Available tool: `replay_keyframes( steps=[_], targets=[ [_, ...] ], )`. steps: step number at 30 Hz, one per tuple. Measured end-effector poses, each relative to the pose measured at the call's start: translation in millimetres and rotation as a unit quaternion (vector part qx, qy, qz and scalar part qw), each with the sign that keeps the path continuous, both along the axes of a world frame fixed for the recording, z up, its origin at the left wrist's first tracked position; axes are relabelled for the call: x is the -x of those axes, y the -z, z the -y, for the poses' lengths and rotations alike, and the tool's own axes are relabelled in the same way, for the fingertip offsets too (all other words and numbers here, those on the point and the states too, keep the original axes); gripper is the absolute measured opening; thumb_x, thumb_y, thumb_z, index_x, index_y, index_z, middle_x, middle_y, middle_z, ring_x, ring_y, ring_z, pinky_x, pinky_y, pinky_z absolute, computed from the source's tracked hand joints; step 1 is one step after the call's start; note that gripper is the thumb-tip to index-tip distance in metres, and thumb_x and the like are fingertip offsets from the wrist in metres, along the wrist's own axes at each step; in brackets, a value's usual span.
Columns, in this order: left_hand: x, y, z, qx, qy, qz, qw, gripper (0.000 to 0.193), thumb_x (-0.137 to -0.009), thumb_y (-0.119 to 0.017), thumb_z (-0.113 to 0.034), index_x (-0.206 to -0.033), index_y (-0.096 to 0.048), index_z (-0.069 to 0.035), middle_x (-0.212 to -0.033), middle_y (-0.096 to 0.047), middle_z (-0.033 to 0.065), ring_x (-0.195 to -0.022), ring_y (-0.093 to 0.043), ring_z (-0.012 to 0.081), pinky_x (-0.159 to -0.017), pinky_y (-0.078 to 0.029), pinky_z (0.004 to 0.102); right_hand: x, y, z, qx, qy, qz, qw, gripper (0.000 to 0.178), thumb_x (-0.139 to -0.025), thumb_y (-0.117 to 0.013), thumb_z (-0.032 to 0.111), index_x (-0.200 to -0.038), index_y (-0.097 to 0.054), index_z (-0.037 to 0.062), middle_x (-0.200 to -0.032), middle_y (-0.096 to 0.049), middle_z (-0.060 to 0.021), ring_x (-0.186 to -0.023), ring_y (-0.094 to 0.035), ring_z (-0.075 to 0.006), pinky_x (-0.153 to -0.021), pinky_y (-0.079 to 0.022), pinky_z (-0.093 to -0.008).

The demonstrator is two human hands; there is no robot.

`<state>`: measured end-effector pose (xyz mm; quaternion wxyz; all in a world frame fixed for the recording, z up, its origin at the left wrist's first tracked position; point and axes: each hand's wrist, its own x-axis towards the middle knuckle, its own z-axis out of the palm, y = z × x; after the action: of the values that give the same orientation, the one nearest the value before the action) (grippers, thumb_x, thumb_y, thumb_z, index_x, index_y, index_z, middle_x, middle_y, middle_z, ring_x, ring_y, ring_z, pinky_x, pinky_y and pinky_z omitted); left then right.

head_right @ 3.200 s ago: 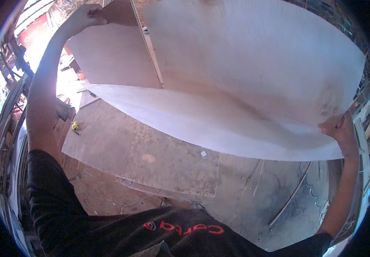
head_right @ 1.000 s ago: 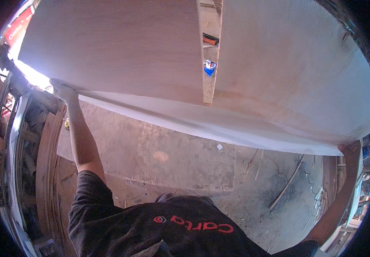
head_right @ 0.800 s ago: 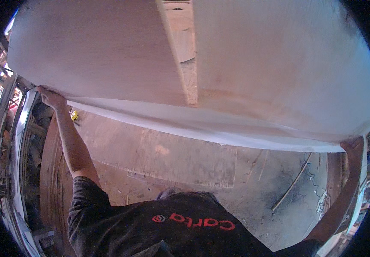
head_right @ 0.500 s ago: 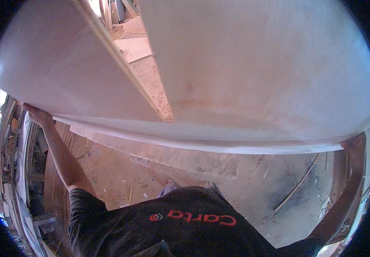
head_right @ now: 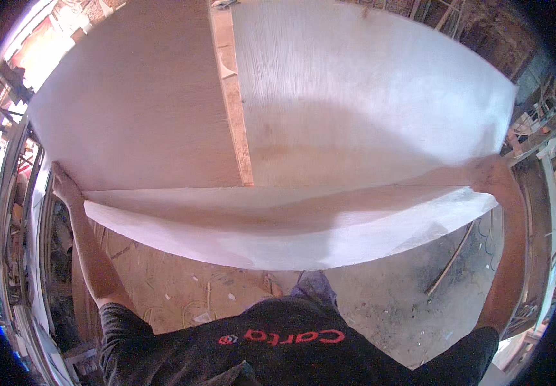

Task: The person applies glue to the edges of a rectangular wooden piece, then staples it to a larger curved wooden panel. They flip the panel and continue stapling along the seam, then use a hammer to tap the joined area. The work occurs on a cluttered workshop table with various tools and wood pieces nearby.

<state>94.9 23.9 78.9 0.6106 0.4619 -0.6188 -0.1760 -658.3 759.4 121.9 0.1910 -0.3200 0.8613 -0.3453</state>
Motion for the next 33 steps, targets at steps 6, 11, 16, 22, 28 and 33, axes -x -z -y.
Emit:
replay_keyframes(
  steps=[6,11,16,22,28,33],
  targets=[
    [68.4,53.2,36.5,-0.032,-0.027,0.105,0.994,0.074,-0.108,-0.042,-0.059,-0.115,-0.072,0.008,-0.101,-0.075,0.0151,-0.093,-0.068,0.0220,-0.084,-0.053,0.0367,10.4,38.4,80.1,0.012,-0.039,0.095,0.995,0.076,-0.058,-0.092,0.006,-0.126,-0.059,-0.0003,-0.117,-0.067,-0.0057,-0.109,-0.063,-0.0186,-0.098,-0.051,-0.0366],
    [112.5,114.6,75.4,-0.082,0.039,0.100,0.991,0.074,-0.106,-0.046,-0.061,-0.106,-0.074,0.007,-0.091,-0.075,0.0166,-0.085,-0.068,0.0229,-0.080,-0.052,0.0385,41.8,77.5,132.4,-0.026,-0.060,0.121,0.991,0.071,-0.060,-0.089,0.003,-0.125,-0.062,-0.0009,-0.109,-0.070,-0.0011,-0.098,-0.065,-0.0144,-0.094,-0.053,-0.0334],
    [151.4,179.3,107.7,-0.140,0.029,0.202,0.969,0.077,-0.105,-0.044,-0.065,-0.099,-0.075,0.005,-0.086,-0.075,0.0175,-0.080,-0.069,0.0270,-0.076,-0.052,0.0417,84.8,132.5,161.0,-0.092,-0.044,0.183,0.978,0.076,-0.058,-0.090,0.002,-0.129,-0.061,0.0007,-0.114,-0.069,-0.0014,-0.103,-0.063,-0.0134,-0.096,-0.051,-0.0318],
    [171.1,265.6,135.2,-0.254,-0.007,0.346,0.903,0.085,-0.100,-0.043,-0.073,-0.084,-0.073,0.004,-0.078,-0.070,0.0257,-0.078,-0.069,0.0388,-0.075,-0.050,0.0494,119.4,187.6,178.0,-0.153,-0.036,0.259,0.953,0.082,-0.055,-0.092,0.002,-0.131,-0.060,0.0007,-0.117,-0.068,-0.0009,-0.106,-0.062,-0.0139,-0.096,-0.051,-0.0310],
    [152.2,291.2,150.7,-0.271,-0.022,0.387,0.881,0.084,-0.099,-0.044,-0.074,-0.084,-0.074,0.003,-0.083,-0.070,0.0290,-0.084,-0.070,0.0436,-0.078,-0.049,0.0522,169.2,256.0,156.9,-0.261,-0.078,0.208,0.940,0.078,-0.055,-0.092,0.000,-0.127,-0.062,-0.0018,-0.109,-0.069,-0.0013,-0.099,-0.063,-0.0143,-0.089,-0.053,-0.0314],
    [182.9,277.3,121.0,-0.298,-0.033,0.450,0.841,0.084,-0.099,-0.041,-0.074,-0.092,-0.076,0.003,-0.097,-0.072,0.0311,-0.101,-0.070,0.0451,-0.090,-0.050,0.0516,146.1,248.3,191.0,-0.237,-0.064,0.274,0.930,0.070,-0.058,-0.091,0.000,-0.122,-0.062,-0.0034,-0.106,-0.068,-0.0025,-0.090,-0.062,-0.0140,-0.080,-0.052,-0.0313]
  ],
)
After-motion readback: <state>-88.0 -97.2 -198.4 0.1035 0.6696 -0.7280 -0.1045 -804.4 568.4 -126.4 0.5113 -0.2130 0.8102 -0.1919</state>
